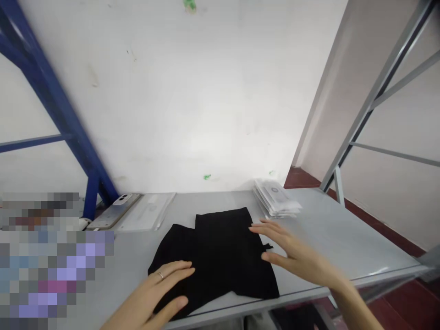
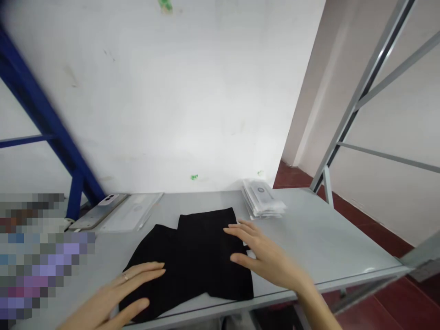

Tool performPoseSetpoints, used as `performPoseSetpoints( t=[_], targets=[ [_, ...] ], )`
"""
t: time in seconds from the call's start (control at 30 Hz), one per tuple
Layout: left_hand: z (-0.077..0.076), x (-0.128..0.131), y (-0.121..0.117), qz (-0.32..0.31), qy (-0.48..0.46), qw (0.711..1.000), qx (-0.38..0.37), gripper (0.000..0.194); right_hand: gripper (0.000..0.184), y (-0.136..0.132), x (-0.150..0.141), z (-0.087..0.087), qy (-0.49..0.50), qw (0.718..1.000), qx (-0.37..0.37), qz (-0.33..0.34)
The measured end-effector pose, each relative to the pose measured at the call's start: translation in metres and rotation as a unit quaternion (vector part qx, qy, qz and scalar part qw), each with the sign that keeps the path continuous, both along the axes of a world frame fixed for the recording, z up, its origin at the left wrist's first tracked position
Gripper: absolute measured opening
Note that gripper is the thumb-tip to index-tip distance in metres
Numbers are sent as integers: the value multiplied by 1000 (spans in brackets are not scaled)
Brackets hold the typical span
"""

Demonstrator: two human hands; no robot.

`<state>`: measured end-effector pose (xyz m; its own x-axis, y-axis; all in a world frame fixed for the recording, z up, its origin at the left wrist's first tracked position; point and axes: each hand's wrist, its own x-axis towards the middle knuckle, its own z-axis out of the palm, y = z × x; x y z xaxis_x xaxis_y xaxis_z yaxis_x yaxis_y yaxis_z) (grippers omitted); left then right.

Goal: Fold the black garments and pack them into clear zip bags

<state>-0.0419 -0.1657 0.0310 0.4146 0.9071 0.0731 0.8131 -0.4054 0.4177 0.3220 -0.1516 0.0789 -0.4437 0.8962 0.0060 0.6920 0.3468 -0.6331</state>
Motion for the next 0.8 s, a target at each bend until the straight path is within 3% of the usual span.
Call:
performPoseSetpoints(
  t=[0.1,0.17,0.3,0.5,0.8],
  targets=[
    [-45,12,14,79,44,995,47,52,59,19,-43,-47,-35,999,21,9],
    [-66,18,32,133,81,986,61,54,59,35,-67,-78,-91,995,35,9],
    [-83,20,68,132,132,981,54,59,58,62,-81,-114,-150,983,98,-31],
    [-82,20,120,78,130,984,98,58,59,101,-67,-122,-173,975,126,-55],
    [-66,29,177,92,123,985,73,60,61,163,-69,-125,-185,973,120,-68]
  ],
)
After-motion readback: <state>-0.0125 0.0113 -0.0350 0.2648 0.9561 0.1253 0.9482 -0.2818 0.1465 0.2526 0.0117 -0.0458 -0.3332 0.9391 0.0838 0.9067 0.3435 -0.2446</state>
